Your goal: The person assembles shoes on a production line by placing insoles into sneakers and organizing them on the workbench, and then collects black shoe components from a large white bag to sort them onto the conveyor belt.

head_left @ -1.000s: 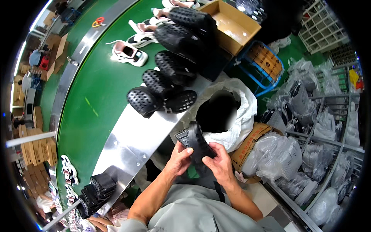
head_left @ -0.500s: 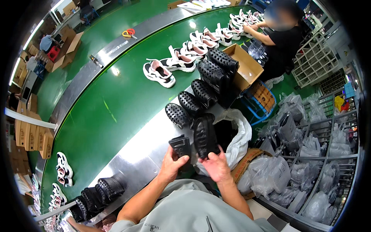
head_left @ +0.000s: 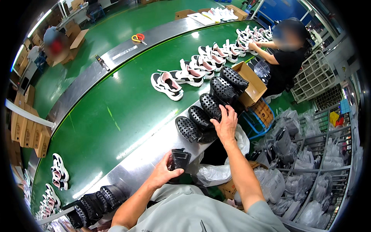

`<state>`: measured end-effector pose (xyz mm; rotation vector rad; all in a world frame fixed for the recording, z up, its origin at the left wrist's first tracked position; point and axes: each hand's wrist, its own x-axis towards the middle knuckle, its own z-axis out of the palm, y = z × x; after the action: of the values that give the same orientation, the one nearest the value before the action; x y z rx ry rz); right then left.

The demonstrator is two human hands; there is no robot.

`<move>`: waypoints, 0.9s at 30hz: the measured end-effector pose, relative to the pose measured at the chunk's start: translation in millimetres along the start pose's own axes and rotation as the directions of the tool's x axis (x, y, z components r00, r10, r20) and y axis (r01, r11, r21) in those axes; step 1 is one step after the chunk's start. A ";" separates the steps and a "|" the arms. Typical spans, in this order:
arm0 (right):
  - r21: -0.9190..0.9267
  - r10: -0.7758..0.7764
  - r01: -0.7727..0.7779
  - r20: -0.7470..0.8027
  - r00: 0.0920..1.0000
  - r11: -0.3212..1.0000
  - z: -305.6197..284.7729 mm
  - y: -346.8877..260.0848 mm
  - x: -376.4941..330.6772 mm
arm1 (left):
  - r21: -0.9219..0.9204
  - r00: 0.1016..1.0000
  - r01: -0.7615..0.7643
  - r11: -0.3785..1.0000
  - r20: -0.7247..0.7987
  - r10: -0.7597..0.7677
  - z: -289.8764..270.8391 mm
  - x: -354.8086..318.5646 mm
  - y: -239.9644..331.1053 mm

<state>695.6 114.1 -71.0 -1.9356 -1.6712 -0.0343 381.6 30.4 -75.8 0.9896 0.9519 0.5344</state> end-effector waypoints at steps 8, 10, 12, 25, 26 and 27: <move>-0.021 0.087 -0.088 -0.039 0.995 0.996 -21.9 -24.6 -2.3 | 0.549 0.992 -0.119 0.827 0.107 0.072 -16.1 14.0 46.6; 0.458 0.182 -0.357 0.382 0.906 0.814 -62.6 -55.7 -9.6 | 0.715 0.939 -0.339 0.611 0.222 0.261 -26.3 20.2 63.7; 0.637 -0.116 -0.365 0.584 0.804 0.679 -85.9 -72.6 -29.5 | 0.803 0.855 -0.498 0.329 0.391 0.341 -24.6 30.2 91.0; 0.345 -0.200 0.157 0.090 0.976 0.925 -83.6 -89.4 -51.5 | 0.598 0.544 -0.796 0.094 0.638 0.545 -7.1 73.7 168.5; 0.307 -0.112 0.104 0.007 0.994 0.946 -78.7 -80.7 -50.9 | 0.626 0.490 -0.777 0.060 0.543 0.682 -7.9 79.5 164.5; 0.291 0.014 -0.006 -0.025 1.000 0.957 -72.2 -67.1 -46.9 | 0.743 0.546 -0.659 0.117 0.365 0.754 -10.0 81.7 157.8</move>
<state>648.8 44.1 -1.6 -1.7135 -1.5519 0.1802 419.1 171.3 26.3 2.4394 0.7285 0.9848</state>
